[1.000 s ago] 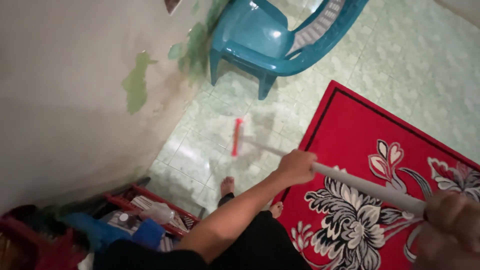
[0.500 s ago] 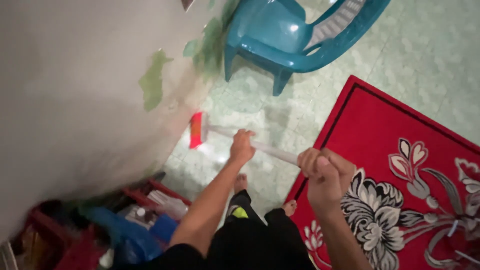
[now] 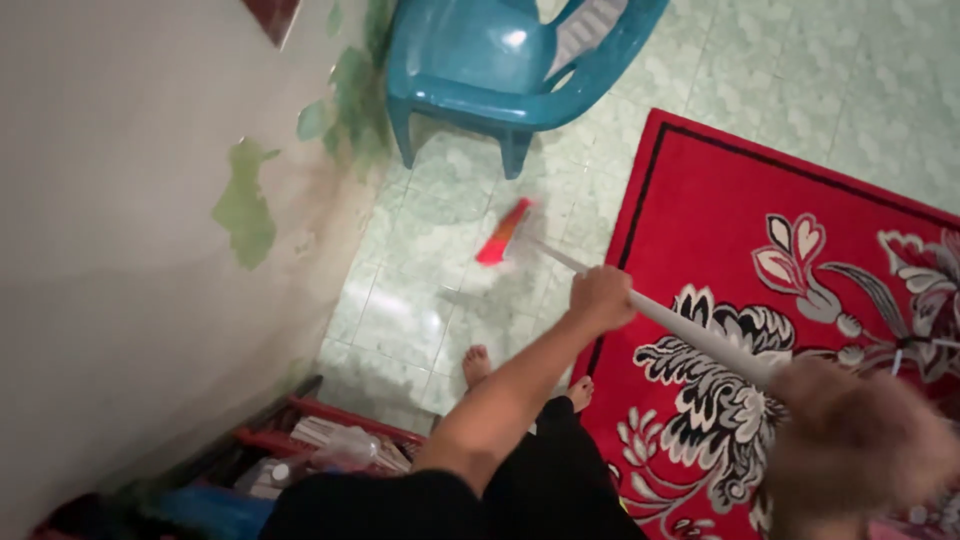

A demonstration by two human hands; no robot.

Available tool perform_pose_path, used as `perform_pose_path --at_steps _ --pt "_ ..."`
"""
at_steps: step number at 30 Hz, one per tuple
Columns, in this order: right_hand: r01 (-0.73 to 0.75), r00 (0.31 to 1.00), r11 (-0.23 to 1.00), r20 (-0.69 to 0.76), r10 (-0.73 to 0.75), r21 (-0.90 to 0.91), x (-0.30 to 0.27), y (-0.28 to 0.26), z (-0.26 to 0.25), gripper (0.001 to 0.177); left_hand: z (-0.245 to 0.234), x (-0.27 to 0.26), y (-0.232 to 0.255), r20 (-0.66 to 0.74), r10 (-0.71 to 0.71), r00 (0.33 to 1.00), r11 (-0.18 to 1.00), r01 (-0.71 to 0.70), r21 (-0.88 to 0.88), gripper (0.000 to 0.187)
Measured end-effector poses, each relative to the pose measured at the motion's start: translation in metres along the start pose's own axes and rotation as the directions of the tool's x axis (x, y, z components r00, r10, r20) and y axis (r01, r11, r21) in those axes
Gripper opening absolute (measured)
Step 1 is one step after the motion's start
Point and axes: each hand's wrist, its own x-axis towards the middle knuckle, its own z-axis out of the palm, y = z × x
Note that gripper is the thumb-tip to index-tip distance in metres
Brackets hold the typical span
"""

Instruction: The person uses a small broom with a long handle to sweep a tiled floor, moving dust and debris across several rugs and into different areas of the room.

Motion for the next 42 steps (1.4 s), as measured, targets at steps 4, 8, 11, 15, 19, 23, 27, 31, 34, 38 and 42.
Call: perform_pose_path --at_steps 4,8,11,15,19,23,27,31,34,38,42 --pt "-0.019 0.995 0.978 0.099 -0.001 0.206 0.007 -0.031 -0.042 0.026 -0.034 -0.046 0.034 -0.16 0.059 0.985 0.994 -0.072 -0.077 0.007" --pt "-0.134 0.99 0.955 0.081 0.117 0.264 -0.007 -0.043 -0.023 0.031 -0.039 -0.104 0.008 -0.16 -0.05 0.986 0.972 0.011 -0.237 0.007" --pt "-0.282 0.959 0.938 0.1 0.266 0.201 -0.018 -0.04 0.014 0.038 -0.013 -0.128 -0.03 -0.08 -0.123 0.989 0.951 0.094 -0.295 0.018" --pt "-0.321 0.93 0.941 0.223 0.291 0.109 -0.018 -0.045 0.042 0.041 0.048 -0.101 -0.064 -0.323 0.066 0.944 0.894 -0.2 -0.4 0.03" --pt "-0.2 0.941 0.98 0.276 0.195 -0.01 -0.002 -0.064 0.055 0.037 0.066 -0.039 -0.048 -0.285 0.179 0.942 0.928 -0.258 -0.27 0.022" --pt "-0.064 0.971 0.964 0.209 0.121 -0.259 0.02 -0.082 0.048 0.036 0.028 -0.009 0.004 -0.142 0.054 0.988 0.951 -0.094 -0.295 0.022" --pt "-0.047 0.983 0.993 0.173 0.065 -0.107 0.024 -0.079 0.024 0.039 0.011 -0.048 0.065 -0.139 0.149 0.979 0.93 -0.186 -0.318 0.024" --pt "-0.08 0.988 0.994 0.139 0.069 0.078 0.02 -0.079 -0.024 0.043 0.032 -0.099 0.075 0.122 0.195 0.973 0.882 -0.119 -0.457 0.019" --pt "-0.11 0.986 0.983 0.139 0.09 0.147 0.011 -0.078 -0.047 0.046 0.069 -0.118 0.062 0.178 0.219 0.959 0.849 -0.097 -0.52 0.026" --pt "-0.134 0.982 0.978 0.151 0.11 0.162 -0.007 -0.065 -0.032 0.05 0.113 -0.088 0.024 0.011 0.154 0.988 0.939 -0.143 -0.313 0.031" --pt "-0.208 0.97 0.978 0.121 0.209 -0.021 -0.026 -0.064 0.01 0.045 0.098 -0.026 -0.02 -0.06 0.158 0.986 0.961 -0.168 -0.221 0.03"
